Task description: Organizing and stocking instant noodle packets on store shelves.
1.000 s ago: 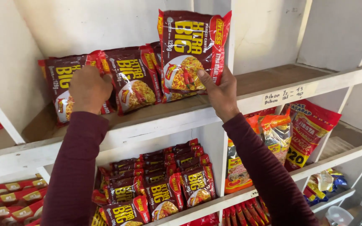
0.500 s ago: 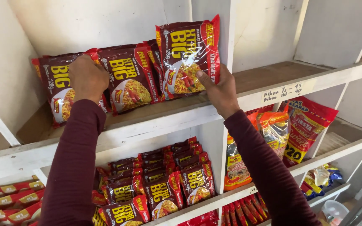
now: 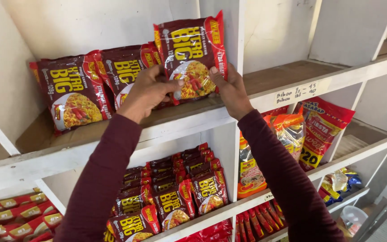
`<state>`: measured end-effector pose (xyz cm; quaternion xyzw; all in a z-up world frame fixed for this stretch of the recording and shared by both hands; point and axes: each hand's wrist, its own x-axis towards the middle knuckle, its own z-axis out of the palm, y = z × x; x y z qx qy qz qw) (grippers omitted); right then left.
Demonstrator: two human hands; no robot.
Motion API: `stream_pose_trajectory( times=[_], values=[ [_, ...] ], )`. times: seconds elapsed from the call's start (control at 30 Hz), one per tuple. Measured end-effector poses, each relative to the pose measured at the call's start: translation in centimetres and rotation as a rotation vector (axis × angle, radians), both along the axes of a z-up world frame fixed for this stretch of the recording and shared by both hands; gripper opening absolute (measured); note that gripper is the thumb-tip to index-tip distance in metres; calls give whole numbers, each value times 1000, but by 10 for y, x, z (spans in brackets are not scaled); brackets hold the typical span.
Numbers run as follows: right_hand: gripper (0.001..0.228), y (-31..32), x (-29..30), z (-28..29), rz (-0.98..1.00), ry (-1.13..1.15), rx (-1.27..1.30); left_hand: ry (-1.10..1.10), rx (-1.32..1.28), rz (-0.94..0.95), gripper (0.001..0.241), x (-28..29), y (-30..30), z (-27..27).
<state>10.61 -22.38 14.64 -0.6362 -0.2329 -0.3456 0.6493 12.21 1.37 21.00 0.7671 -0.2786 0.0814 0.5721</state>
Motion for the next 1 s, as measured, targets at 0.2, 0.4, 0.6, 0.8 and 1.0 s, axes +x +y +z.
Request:
stream_pose_trajectory(
  times=[0.2,0.4,0.6,0.8,1.0],
  values=[
    [42,1,-2,4,-225,-41,-196,99,-57,-25,25,4,-11,-12],
    [44,11,-1,3,-578,-65,-471,-4,-22,17,22,13,-11,-26],
    [57,12,9,-5,-675,-207,-530,-41,107,140,21,12,-29,-27],
    [51,14,16,-15,-809,-259,-666,-168,148,198,21,21,-40,-26],
    [62,18,5,-6,-714,-61,-709,-265,276,309,30,44,-40,-38]
  ],
)
